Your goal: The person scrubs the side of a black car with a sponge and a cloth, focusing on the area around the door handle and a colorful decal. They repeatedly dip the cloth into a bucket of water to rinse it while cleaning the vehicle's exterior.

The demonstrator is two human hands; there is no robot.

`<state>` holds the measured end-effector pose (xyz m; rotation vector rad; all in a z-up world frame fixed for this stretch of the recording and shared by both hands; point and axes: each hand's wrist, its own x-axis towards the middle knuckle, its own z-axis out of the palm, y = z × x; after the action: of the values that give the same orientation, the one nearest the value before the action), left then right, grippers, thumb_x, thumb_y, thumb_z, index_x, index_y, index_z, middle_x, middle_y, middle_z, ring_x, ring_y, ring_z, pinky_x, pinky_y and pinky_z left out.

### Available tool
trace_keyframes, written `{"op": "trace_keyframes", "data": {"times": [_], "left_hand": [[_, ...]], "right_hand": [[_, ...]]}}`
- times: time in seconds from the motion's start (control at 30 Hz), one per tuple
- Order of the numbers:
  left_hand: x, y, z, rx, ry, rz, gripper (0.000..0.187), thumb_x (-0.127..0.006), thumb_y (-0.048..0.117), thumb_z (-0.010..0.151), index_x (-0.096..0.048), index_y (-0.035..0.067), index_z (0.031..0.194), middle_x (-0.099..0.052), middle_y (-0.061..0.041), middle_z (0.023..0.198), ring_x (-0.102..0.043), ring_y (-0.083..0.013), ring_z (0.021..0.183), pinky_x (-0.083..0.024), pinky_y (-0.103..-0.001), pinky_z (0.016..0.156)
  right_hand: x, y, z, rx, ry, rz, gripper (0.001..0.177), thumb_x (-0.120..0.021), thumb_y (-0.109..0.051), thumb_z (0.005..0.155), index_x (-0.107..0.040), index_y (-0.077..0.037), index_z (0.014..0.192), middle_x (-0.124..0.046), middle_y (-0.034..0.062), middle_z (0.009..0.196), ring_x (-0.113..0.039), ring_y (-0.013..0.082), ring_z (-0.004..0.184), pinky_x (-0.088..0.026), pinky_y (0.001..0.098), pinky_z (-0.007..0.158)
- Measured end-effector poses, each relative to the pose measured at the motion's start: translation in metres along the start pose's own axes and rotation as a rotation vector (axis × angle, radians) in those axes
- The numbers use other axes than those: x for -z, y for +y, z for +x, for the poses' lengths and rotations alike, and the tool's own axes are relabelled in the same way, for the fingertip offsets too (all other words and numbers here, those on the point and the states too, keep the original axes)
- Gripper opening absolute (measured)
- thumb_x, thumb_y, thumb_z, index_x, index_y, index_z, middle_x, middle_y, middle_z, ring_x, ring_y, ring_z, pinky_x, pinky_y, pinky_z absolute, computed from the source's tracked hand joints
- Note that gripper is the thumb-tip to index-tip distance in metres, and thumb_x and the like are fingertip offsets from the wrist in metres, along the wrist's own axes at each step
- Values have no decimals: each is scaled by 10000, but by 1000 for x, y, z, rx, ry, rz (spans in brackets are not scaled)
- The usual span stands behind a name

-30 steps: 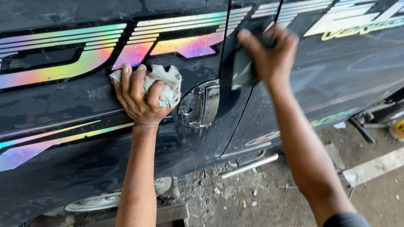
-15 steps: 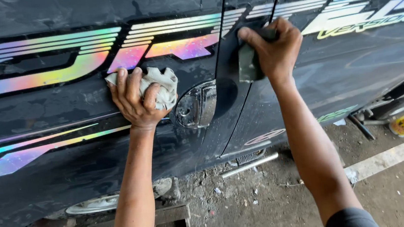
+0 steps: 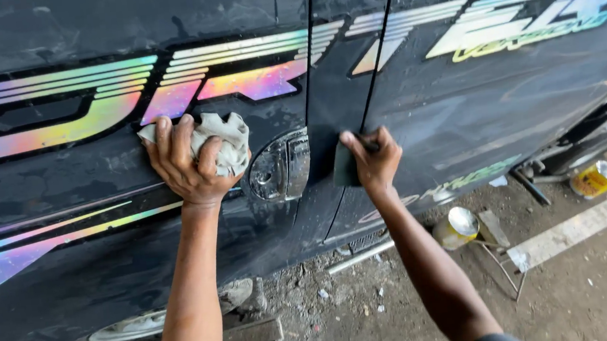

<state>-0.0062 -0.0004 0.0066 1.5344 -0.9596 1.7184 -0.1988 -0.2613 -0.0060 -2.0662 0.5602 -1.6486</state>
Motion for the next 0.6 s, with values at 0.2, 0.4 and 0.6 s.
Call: {"op": "trace_keyframes", "data": {"times": [0.2,0.4,0.6], "left_hand": [[3,2,1,-4,-33,10,534,-844,406,992,-437,221,1283,-486,-117,1440,-418,-395,1439,-310,-608,1195],[1,0,2,-7,-7,26,534,-860,397,984,-447,208,1263,-491,-125,1435,-433,-412,1429,-305,-623,1188],[4,2,0,-9,-43,26,518,-865,379,1003,-454,209,1268,-492,-128,1439,-436,-410,1431,-317,-619,1195]], "right_hand": [[5,-28,42,-57,28,168,545,-967,-273,812,-481,-43,725,-500,10,642,-395,81,655,-385,297,559],[-10,21,-15,13,107,158,532,-934,-196,847,-434,-42,752,-434,-14,697,-386,89,707,-376,280,618],[-5,-14,9,-68,129,141,508,-933,-211,871,-468,-35,764,-457,-13,675,-394,105,684,-393,289,605]]}}
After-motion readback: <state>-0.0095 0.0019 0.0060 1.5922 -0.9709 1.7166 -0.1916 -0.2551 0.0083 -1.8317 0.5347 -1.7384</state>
